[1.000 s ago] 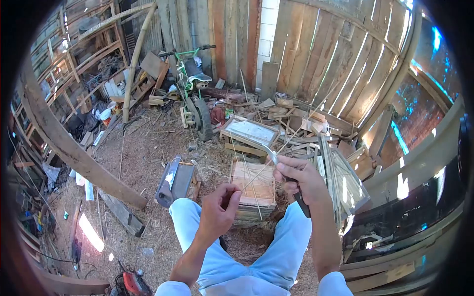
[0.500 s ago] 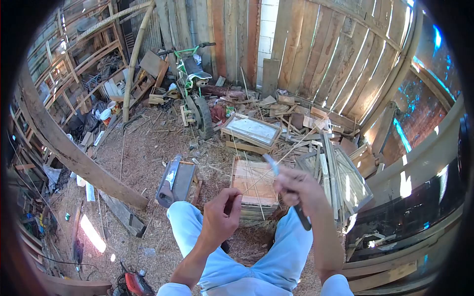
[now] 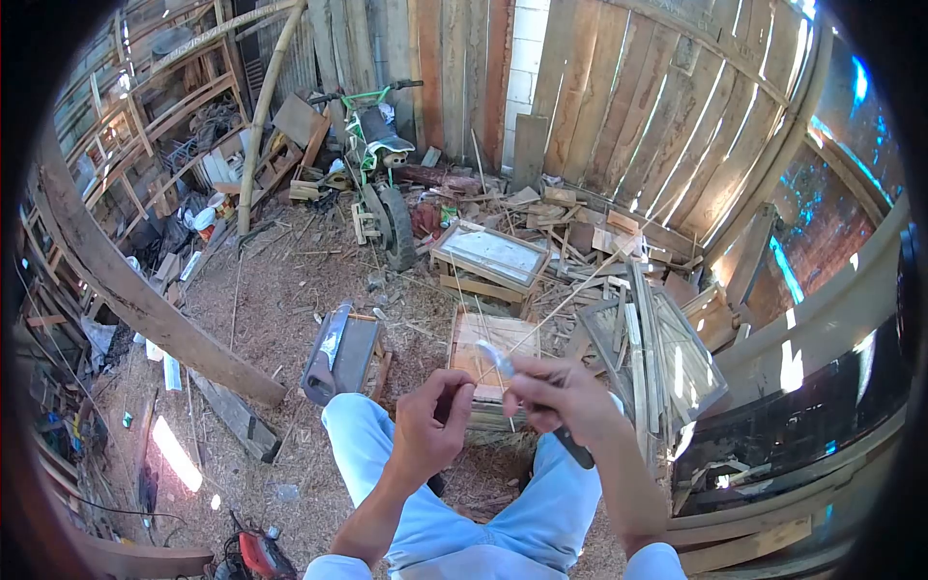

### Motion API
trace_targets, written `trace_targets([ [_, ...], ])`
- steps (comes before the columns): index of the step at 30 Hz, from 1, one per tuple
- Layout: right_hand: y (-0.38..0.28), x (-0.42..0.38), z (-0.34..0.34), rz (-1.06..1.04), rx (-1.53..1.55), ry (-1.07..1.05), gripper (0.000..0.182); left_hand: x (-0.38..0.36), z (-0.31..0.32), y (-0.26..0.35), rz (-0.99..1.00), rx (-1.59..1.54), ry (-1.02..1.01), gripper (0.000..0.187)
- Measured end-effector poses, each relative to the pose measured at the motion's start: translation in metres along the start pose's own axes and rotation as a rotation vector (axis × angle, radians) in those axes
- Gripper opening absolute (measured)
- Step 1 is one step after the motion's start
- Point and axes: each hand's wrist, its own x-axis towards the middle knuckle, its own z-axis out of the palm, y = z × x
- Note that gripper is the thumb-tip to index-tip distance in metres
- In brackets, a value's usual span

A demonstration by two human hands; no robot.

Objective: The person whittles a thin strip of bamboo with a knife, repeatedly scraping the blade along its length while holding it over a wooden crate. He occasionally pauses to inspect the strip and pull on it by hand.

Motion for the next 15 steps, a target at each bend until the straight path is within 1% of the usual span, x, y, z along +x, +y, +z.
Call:
trace_targets([
  [2, 0.001, 0.0, 0.002, -0.003, 0.015, -0.01, 0.032, 0.0, -0.001, 0.0, -0.116, -0.092, -0.05, 0.004],
  [4, -0.001, 0.0, -0.01, -0.031, 0.026, 0.0, 0.037, 0.0, -0.005, 0.003, -0.126, -0.111, -0.068, 0.005],
  [6, -0.011, -0.003, -0.016, -0.056, 0.01, 0.013, 0.036, -0.001, -0.008, 0.005, -0.135, -0.136, -0.083, 0.005],
  [8, -0.02, -0.007, -0.02, -0.17, 0.102, 0.121, 0.03, -0.002, -0.012, 0.005, -0.128, -0.107, -0.121, 0.005],
  [10, -0.018, -0.005, -0.027, -0.168, 0.103, 0.111, 0.032, -0.002, -0.012, 0.008, -0.095, -0.098, -0.109, 0.006],
  [12, -0.012, -0.006, -0.018, -0.133, 0.046, 0.054, 0.035, -0.002, -0.009, 0.007, -0.065, -0.09, -0.099, 0.006],
  [13, -0.012, -0.01, -0.007, -0.02, 0.013, 0.062, 0.036, -0.002, -0.007, 0.003, -0.071, -0.121, -0.096, 0.006],
  [14, -0.006, -0.009, -0.001, -0.024, 0.017, 0.071, 0.036, -0.002, -0.006, 0.001, -0.078, -0.15, -0.094, 0.007],
  [15, 0.001, -0.008, 0.003, -0.008, 0.023, 0.002, 0.035, -0.001, -0.005, 0.001, -0.075, -0.152, -0.104, 0.007],
])
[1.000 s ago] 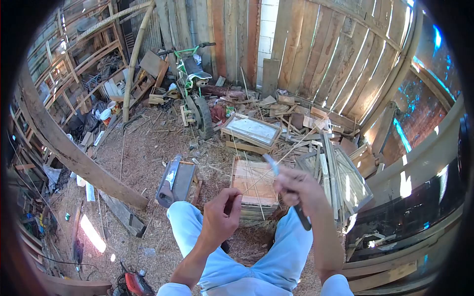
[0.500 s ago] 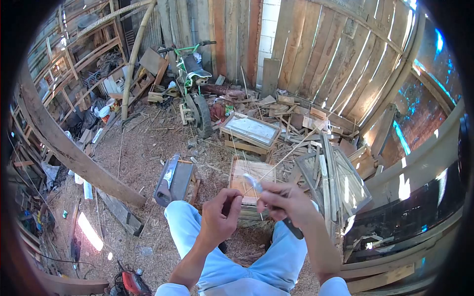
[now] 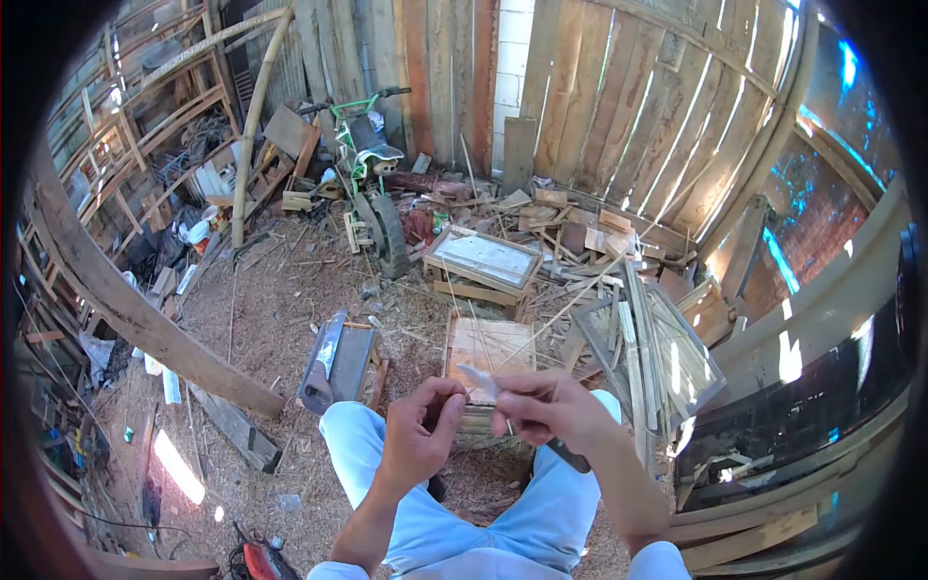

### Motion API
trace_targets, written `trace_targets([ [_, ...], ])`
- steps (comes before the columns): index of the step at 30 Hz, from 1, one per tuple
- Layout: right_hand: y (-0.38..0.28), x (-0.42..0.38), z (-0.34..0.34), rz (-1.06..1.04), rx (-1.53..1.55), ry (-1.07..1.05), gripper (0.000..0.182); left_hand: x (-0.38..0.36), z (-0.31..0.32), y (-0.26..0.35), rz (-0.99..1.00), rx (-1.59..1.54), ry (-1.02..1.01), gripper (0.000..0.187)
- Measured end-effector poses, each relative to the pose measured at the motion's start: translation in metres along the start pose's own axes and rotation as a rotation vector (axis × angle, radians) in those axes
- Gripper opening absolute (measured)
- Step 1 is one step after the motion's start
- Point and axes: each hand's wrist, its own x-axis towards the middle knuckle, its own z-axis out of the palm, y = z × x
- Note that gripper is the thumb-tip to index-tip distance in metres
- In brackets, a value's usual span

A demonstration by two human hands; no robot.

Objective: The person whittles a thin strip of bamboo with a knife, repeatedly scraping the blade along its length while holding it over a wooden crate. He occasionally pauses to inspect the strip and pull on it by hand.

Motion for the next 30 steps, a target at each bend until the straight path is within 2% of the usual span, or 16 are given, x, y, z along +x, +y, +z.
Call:
trace_targets([
  [1, 0.004, 0.0, 0.001, 0.018, 0.008, -0.07, 0.034, 0.0, 0.0, 0.0, -0.018, -0.02, 0.001, 0.007],
  [3, -0.001, -0.001, -0.006, 0.012, -0.019, -0.058, 0.034, -0.003, 0.0, -0.001, -0.044, -0.033, 0.003, 0.007],
  [5, -0.01, 0.0, -0.019, -0.127, -0.003, 0.114, 0.036, -0.002, -0.003, -0.001, -0.007, 0.002, -0.002, 0.008],
  [6, -0.016, 0.001, -0.025, -0.121, 0.032, 0.119, 0.039, -0.003, -0.004, 0.003, -0.007, 0.014, 0.012, 0.008],
  [9, -0.016, -0.002, -0.021, -0.157, 0.039, 0.029, 0.037, -0.003, -0.008, 0.013, -0.06, 0.062, -0.002, 0.007],
  [13, 0.003, -0.001, 0.003, -0.066, -0.062, -0.036, 0.038, 0.0, 0.002, 0.014, 0.009, 0.133, 0.018, 0.008],
  [14, 0.003, 0.001, 0.001, -0.055, 0.001, -0.026, 0.037, 0.0, 0.003, 0.015, 0.055, 0.209, 0.047, 0.008],
  [18, -0.01, 0.0, -0.022, -0.138, 0.096, 0.107, 0.035, -0.002, 0.001, 0.018, 0.174, 0.377, 0.105, 0.009],
  [20, -0.011, -0.001, -0.02, -0.143, 0.109, 0.099, 0.036, -0.001, 0.0, 0.016, 0.249, 0.401, 0.104, 0.01],
  [25, -0.004, -0.002, -0.006, -0.059, 0.036, 0.023, 0.037, 0.002, 0.002, 0.015, 0.284, 0.452, 0.089, 0.012],
  [30, -0.018, -0.004, -0.031, -0.121, 0.182, 0.124, 0.039, 0.0, -0.004, 0.01, 0.3, 0.463, 0.074, 0.014],
])
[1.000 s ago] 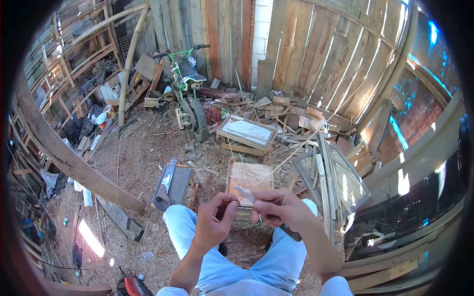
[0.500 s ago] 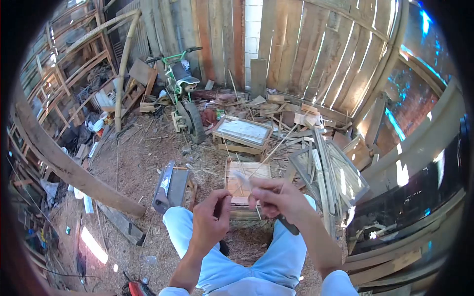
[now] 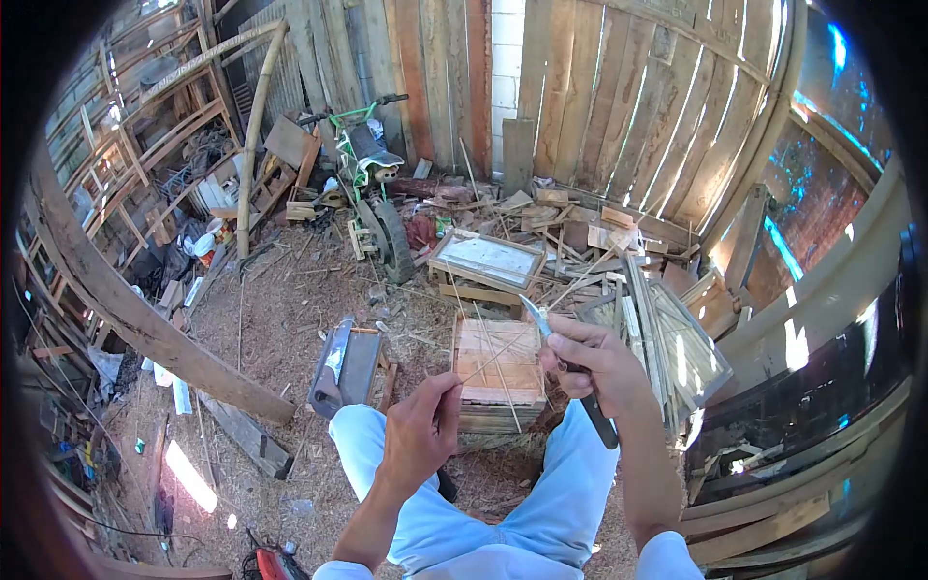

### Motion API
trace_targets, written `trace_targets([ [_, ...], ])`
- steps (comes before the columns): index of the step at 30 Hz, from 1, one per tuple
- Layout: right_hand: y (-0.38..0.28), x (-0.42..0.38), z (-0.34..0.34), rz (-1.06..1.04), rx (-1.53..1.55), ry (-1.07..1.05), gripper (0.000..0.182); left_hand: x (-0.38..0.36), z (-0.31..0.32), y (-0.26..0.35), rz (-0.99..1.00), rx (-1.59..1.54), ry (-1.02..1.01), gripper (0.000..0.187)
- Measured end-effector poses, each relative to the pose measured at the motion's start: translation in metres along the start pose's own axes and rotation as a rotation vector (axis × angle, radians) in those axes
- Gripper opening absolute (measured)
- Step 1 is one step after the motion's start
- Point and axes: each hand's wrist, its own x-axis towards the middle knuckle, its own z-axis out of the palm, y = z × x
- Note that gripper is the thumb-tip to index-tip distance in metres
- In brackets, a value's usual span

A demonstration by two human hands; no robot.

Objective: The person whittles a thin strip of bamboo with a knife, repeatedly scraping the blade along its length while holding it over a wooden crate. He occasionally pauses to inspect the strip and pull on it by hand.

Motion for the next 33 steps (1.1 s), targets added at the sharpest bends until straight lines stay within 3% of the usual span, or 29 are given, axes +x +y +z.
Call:
trace_targets([
  [7, 0.008, -0.008, 0.02, 0.031, -0.209, -0.027, 0.036, 0.002, 0.001, 0.001, 0.014, 0.003, 0.007, 0.013],
  [11, -0.008, -0.002, -0.006, -0.057, -0.129, 0.118, 0.038, 0.001, 0.0, -0.011, 0.04, 0.011, 0.015, 0.012],
  [13, -0.017, -0.001, -0.015, -0.1, 0.019, 0.058, 0.033, 0.002, -0.003, -0.01, 0.011, 0.004, 0.012, 0.011],
  [17, -0.006, -0.011, -0.002, -0.097, -0.109, 0.006, 0.039, 0.003, -0.002, -0.013, -0.011, -0.013, 0.009, 0.01],
  [18, -0.003, -0.012, 0.008, -0.013, -0.178, -0.02, 0.041, 0.004, 0.0, -0.01, -0.009, -0.016, 0.009, 0.01],
  [23, 0.006, -0.011, 0.015, 0.044, -0.107, -0.092, 0.042, 0.003, 0.004, -0.008, -0.06, -0.095, -0.059, 0.008],
  [30, -0.005, -0.014, 0.012, -0.07, -0.243, -0.083, 0.035, 0.008, -0.004, 0.002, -0.064, -0.2, -0.065, 0.007],
  [33, -0.011, -0.009, -0.007, -0.134, -0.058, 0.013, 0.037, 0.003, -0.008, -0.008, -0.16, -0.236, -0.121, 0.008],
])
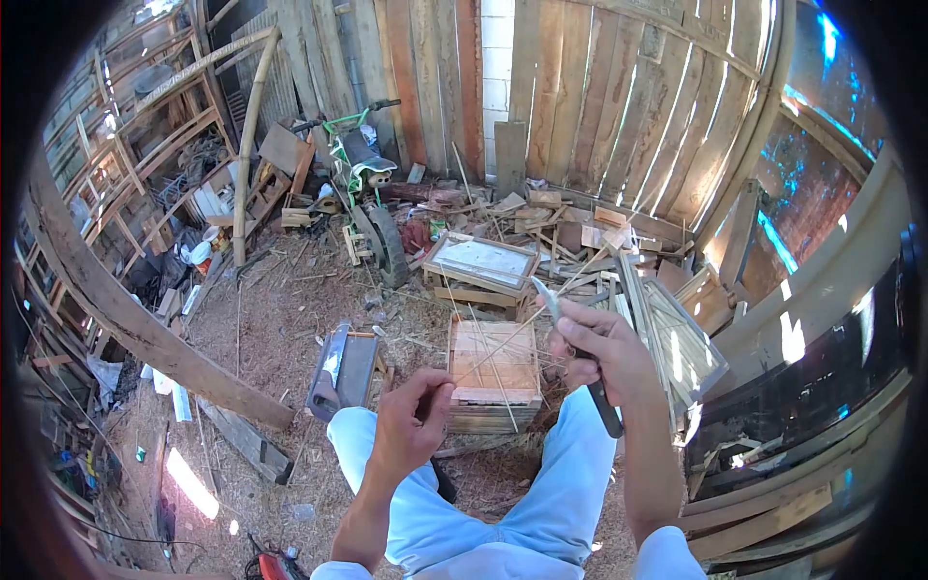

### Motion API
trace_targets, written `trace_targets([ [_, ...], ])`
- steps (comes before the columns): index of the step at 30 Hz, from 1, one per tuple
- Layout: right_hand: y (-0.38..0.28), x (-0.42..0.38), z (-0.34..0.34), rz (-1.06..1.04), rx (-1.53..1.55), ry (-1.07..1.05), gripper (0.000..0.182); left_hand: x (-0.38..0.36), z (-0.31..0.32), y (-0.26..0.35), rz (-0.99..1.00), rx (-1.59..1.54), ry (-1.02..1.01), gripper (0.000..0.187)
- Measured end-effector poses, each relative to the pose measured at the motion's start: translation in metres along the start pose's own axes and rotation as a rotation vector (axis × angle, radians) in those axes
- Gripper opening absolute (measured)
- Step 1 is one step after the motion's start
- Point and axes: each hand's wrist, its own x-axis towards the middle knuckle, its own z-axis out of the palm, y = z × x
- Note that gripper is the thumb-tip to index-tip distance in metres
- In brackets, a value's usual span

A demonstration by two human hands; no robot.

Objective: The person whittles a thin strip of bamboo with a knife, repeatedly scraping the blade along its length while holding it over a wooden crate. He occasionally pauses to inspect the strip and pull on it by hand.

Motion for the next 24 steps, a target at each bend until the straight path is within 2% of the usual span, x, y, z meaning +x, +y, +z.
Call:
trace_targets([
  [4, 0.012, -0.004, 0.01, 0.051, -0.084, -0.055, 0.038, -0.001, 0.006, -0.001, 0.051, 0.099, 0.037, 0.008],
  [6, 0.019, -0.006, 0.02, 0.158, -0.175, -0.071, 0.037, 0.0, 0.009, 0.001, 0.073, 0.11, 0.051, 0.008],
  [8, 0.014, -0.004, 0.01, 0.144, -0.135, -0.08, 0.035, 0.001, 0.009, 0.003, 0.128, 0.121, 0.075, 0.008],
  [10, 0.005, 0.0, -0.004, 0.095, 0.059, 0.018, 0.034, -0.001, 0.005, 0.002, 0.118, 0.144, 0.063, 0.008],
  [11, 0.0, -0.001, -0.005, 0.101, 0.076, -0.017, 0.034, -0.001, 0.003, 0.002, 0.11, 0.164, 0.054, 0.008],
  [18, 0.016, -0.004, 0.013, 0.193, -0.076, -0.116, 0.037, 0.001, 0.008, 0.002, 0.157, 0.17, 0.088, 0.009],
  [20, 0.008, -0.003, 0.003, 0.16, 0.079, -0.078, 0.036, 0.0, 0.006, 0.001, 0.163, 0.176, 0.099, 0.01],
  [24, -0.006, -0.004, -0.017, 0.092, 0.132, -0.013, 0.041, -0.001, -0.004, -0.006, 0.15, 0.199, 0.109, 0.011],
])
